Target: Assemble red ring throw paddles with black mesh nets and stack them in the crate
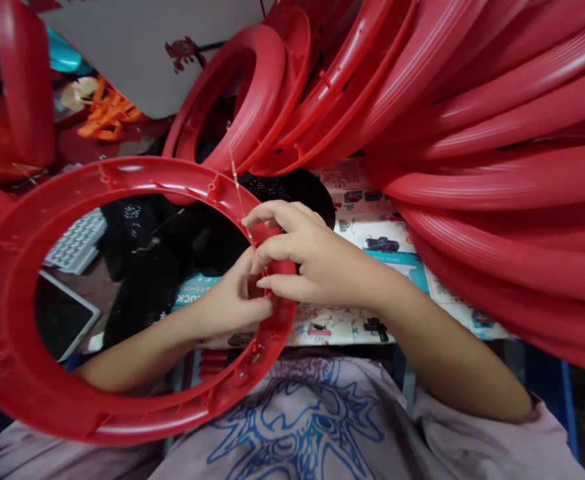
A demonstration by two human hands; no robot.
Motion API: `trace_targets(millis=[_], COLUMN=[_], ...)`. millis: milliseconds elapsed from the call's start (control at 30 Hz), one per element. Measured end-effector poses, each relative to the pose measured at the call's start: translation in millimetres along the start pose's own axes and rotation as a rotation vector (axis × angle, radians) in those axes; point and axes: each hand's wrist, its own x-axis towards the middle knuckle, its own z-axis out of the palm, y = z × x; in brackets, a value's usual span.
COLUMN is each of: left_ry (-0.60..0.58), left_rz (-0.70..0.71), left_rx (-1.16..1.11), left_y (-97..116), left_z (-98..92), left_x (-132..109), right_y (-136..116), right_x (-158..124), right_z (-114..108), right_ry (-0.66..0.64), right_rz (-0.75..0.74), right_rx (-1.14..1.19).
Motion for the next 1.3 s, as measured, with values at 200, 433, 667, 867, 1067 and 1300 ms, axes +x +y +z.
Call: trace_targets(millis=[200, 433, 667, 867, 1067, 1300], left_ry=[-0.127, -0.261, -0.248, 0.098, -0.025, -0.192], left_rz=[-0.065, -0.091, -0.038, -0.011, -0.085, -0.003], left_rx=[0.093, -0.108, -0.298, -0.148, 0.125, 0.224], left_y=[3, 3, 1, 2, -2, -1], left_z=[-1.0, -2.2, -7.7, 1.5, -7.6, -7.9], left_x=[-5, -7, -11, -5, -6, -7], right_y=[4, 8, 8, 11, 10, 10], right_x=[0, 1, 2, 4, 2, 4], right_z=[1, 3, 0, 9, 13, 11], right_ry=[0.055, 0.124, 0.131, 0.112, 0.195, 0.207], right_rz=[0.024, -0.049, -0.006, -0.016, 0.046, 0.084], right_rx=[0.013, -0.095, -0.023, -0.041, 0.02, 0.08])
